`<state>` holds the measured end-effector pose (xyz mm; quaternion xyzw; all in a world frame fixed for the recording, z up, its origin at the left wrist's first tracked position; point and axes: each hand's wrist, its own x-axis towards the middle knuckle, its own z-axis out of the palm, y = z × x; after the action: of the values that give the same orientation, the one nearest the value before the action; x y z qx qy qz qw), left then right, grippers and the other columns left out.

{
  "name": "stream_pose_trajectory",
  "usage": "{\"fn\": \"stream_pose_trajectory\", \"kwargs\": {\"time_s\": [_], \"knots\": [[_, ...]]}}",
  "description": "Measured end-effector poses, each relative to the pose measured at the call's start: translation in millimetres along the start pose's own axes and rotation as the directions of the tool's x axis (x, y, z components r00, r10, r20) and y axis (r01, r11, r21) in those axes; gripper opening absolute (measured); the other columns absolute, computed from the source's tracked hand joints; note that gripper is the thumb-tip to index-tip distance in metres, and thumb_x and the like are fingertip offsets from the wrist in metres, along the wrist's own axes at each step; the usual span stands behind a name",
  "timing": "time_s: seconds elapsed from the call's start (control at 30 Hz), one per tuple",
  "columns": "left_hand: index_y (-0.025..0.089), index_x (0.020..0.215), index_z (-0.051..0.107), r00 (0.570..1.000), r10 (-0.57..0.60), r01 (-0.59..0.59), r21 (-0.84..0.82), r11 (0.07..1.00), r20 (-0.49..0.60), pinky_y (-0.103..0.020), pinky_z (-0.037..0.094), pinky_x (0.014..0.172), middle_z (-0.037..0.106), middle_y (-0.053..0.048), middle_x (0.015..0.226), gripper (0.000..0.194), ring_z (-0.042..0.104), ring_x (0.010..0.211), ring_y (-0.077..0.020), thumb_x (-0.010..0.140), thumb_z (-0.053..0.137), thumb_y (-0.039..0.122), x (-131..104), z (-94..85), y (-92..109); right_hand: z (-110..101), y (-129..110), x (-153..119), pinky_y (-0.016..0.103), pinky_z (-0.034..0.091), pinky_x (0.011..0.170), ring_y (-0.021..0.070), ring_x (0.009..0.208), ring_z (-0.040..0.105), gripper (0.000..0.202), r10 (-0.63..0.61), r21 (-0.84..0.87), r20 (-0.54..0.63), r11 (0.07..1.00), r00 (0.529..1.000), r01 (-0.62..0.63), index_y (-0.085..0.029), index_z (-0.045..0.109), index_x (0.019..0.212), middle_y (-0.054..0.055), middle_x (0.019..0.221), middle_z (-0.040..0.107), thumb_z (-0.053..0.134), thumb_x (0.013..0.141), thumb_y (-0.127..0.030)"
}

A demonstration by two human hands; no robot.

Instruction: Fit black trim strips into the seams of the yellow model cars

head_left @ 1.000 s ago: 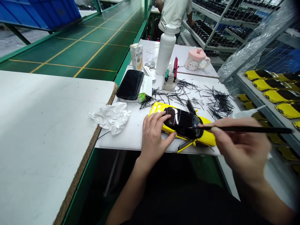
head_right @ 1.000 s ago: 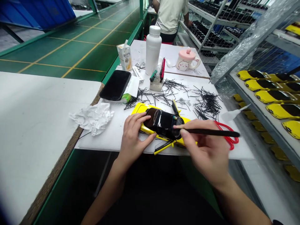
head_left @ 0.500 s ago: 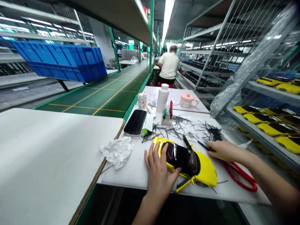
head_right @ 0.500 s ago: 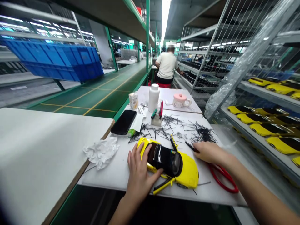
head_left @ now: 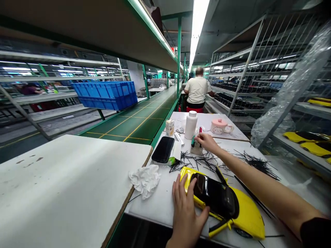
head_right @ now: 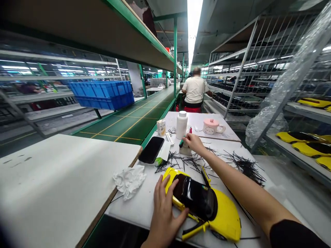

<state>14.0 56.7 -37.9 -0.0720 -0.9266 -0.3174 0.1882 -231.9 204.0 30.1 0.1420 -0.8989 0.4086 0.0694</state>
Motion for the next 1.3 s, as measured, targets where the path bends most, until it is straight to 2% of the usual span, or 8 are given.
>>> {"fn": "stream_pose_trajectory", "kwargs": {"time_s": [0.13,0.23,0.3,0.4,0.57,0.73,1.0,1.3], "knots": [[0.023,0.142,0.046,0.999,0.031,-0.031,-0.010,0.999,-0.011,-0.066,0.029,0.115,0.036,-0.015,0.154,0.072,0.021,0.148,-0.0392,0.074,0.069,0.018,0.1,3.4,-3.5,-27.4,1.6,4.8,0.028,0.055,0.069,0.0123,0.078,0.062,0.027,0.027,0.187,-0.205,0.982,0.978,0.012,-0.012,0.062,0.106,0.003,0.095,0.064,0.058,0.097,-0.037],[0.023,0.141,0.046,0.999,0.047,-0.047,-0.024,0.999,-0.018,-0.065,0.030,0.115,0.038,-0.015,0.152,0.068,0.021,0.148,-0.0381,0.077,0.069,0.019,1.2,0.6,-1.7,-53.3,-4.0,-6.9,0.019,0.046,0.053,0.0061,0.057,0.052,0.030,0.049,0.341,-0.311,0.938,0.949,0.064,-0.012,0.060,0.095,-0.002,0.076,0.057,0.054,0.099,-0.041],[0.023,0.141,0.046,0.998,0.054,-0.055,-0.033,0.998,-0.015,-0.063,0.030,0.115,0.039,-0.015,0.151,0.066,0.021,0.148,-0.0368,0.079,0.068,0.019,2.0,-2.4,1.0,-65.2,-11.7,-28.8,0.018,0.037,0.045,0.0041,0.048,0.042,0.036,0.044,0.427,-0.330,0.898,0.943,0.108,-0.013,0.056,0.085,-0.005,0.066,0.050,0.056,0.096,-0.048],[0.022,0.140,0.046,0.997,0.072,-0.073,-0.048,0.996,-0.015,-0.061,0.029,0.116,0.039,-0.015,0.150,0.062,0.020,0.148,-0.0351,0.082,0.068,0.020,3.6,-5.3,4.6,-72.4,-26.0,-79.9,0.020,0.033,0.041,0.0046,0.044,0.038,0.043,0.041,0.518,-0.328,0.843,0.944,0.143,-0.017,0.053,0.077,-0.005,0.062,0.047,0.066,0.084,-0.058],[0.020,0.139,0.046,0.995,0.100,-0.100,-0.054,0.994,0.000,-0.060,0.026,0.117,0.037,-0.016,0.150,0.059,0.018,0.148,-0.0353,0.084,0.067,0.024,6.2,-7.3,6.5,-65.7,-42.6,-169.8,0.021,0.035,0.043,0.0070,0.047,0.043,0.032,0.125,0.573,-0.334,0.814,0.934,0.097,-0.020,0.055,0.076,-0.004,0.060,0.049,0.069,0.087,-0.046],[0.019,0.140,0.044,0.993,0.115,-0.114,-0.062,0.992,0.019,-0.060,0.026,0.116,0.037,-0.018,0.149,0.061,0.017,0.148,-0.0362,0.085,0.068,0.026,7.8,-9.6,7.1,-50.4,-43.5,-221.7,0.023,0.037,0.045,0.0091,0.049,0.047,0.022,0.218,0.561,-0.385,0.827,0.897,0.039,-0.021,0.058,0.080,-0.003,0.062,0.055,0.067,0.090,-0.038],[0.019,0.143,0.039,0.991,0.136,-0.135,-0.069,0.989,0.013,-0.060,0.027,0.116,0.037,-0.018,0.149,0.066,0.018,0.147,-0.0358,0.083,0.069,0.025,7.0,-9.5,6.7,-30.2,-41.9,-251.8,0.022,0.039,0.043,0.0100,0.051,0.050,0.021,0.238,0.440,-0.405,0.897,0.883,-0.040,-0.020,0.059,0.082,-0.002,0.063,0.055,0.066,0.091,-0.038],[0.018,0.142,0.040,0.990,0.137,-0.136,-0.085,0.987,0.014,-0.059,0.026,0.117,0.037,-0.017,0.148,0.066,0.018,0.148,-0.0347,0.082,0.069,0.021,7.0,-10.0,6.9,-20.9,-43.8,-259.4,0.021,0.042,0.047,0.0097,0.055,0.051,0.019,0.098,0.217,-0.398,0.976,0.912,-0.010,-0.020,0.058,0.081,-0.001,0.069,0.057,0.061,0.094,-0.033]]}}
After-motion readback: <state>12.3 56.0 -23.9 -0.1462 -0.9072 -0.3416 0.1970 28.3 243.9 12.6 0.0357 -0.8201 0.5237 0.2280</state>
